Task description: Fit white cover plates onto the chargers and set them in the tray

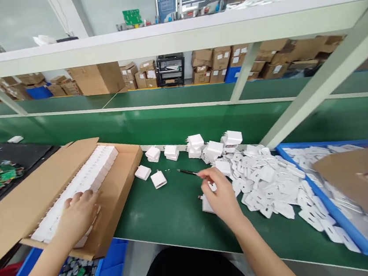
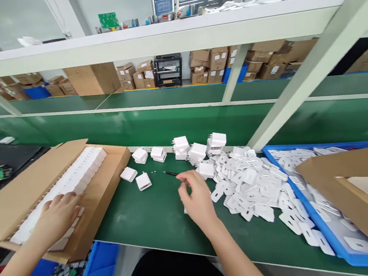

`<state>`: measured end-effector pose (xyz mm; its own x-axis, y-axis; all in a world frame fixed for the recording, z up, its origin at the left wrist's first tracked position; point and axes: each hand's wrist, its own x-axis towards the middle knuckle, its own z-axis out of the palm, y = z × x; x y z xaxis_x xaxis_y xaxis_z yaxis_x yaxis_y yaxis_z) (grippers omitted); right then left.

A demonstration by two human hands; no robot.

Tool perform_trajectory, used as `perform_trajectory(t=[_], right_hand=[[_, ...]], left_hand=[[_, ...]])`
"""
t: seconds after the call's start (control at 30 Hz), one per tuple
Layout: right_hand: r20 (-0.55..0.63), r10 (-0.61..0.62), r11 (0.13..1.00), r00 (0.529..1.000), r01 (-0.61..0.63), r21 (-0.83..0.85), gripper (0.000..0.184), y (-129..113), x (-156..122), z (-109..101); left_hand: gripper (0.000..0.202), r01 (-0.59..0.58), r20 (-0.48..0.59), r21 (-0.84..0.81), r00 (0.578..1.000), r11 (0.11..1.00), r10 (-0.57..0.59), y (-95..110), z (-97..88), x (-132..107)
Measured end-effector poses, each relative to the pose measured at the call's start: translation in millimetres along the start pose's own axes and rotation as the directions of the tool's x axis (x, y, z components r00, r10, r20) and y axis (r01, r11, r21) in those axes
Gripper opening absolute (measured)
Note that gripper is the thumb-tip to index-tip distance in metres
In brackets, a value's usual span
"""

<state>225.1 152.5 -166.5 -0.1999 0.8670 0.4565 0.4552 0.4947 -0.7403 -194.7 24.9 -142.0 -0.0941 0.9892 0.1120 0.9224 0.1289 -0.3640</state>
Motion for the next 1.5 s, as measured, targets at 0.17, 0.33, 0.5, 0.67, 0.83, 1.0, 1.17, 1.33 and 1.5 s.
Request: perform_trajectory(t=[0.17, 0.33, 0.5, 0.67, 0.83, 1.0, 1.17, 1.33, 1.5], right_hand=[[0.064, -0.15, 0.858, 0.987, 0.162, -0.488, 0.043, 72, -41, -57], [0.329, -0.244, 0.724, 0.912, 0.397, -0.564, 0.044, 110, -65, -73], [0.371, -0.258, 0.777, 0.892, 0.42, -0.469, 0.029, 100, -72, -78], [0.333, -0.255, 0.832, 0.908, 0.382, -0.403, 0.025, 95, -82, -80], [0.273, -0.241, 0.874, 0.931, 0.331, -0.355, 0.023, 94, -90, -80], [0.055, -0.22, 0.943, 0.974, 0.227, -0.242, 0.027, 61, -84, -79], [0.025, -0.193, 0.981, 0.981, 0.193, 0.022, 0.038, 4, -72, -65], [0.098, -0.229, 0.942, 0.968, 0.196, 0.271, 0.041, -40, -64, -37], [0.167, -0.241, 0.928, 0.956, 0.176, 0.328, 0.039, -60, -59, -14]], left_hand=[[0.041, 0.089, -0.297, -0.178, 0.945, 0.98, -0.14, 82, -44.6, 7], [0.048, -0.001, -0.132, -0.423, 0.989, 0.906, -0.061, 179, -38.2, 42], [0.062, -0.01, 0.091, -0.468, 0.994, 0.884, 0.059, 207, -16.6, 80], [0.057, -0.076, 0.131, -0.554, 0.976, 0.829, 0.177, 184, -14.3, 69], [0.054, -0.002, 0.169, -0.789, 0.961, 0.615, 0.22, 161, -12.4, 46], [0.058, 0.125, 0.168, -0.979, 0.942, 0.159, 0.291, 163, -24.4, 23], [0.064, 0.212, 0.149, -0.969, 0.907, -0.122, 0.395, 181, -48.3, 4], [0.056, 0.15, 0.059, -0.971, 0.904, -0.186, 0.423, 192, -68.4, -1], [0.052, 0.176, 0.089, -0.968, 0.906, -0.177, 0.415, 199, -77.3, -3]])
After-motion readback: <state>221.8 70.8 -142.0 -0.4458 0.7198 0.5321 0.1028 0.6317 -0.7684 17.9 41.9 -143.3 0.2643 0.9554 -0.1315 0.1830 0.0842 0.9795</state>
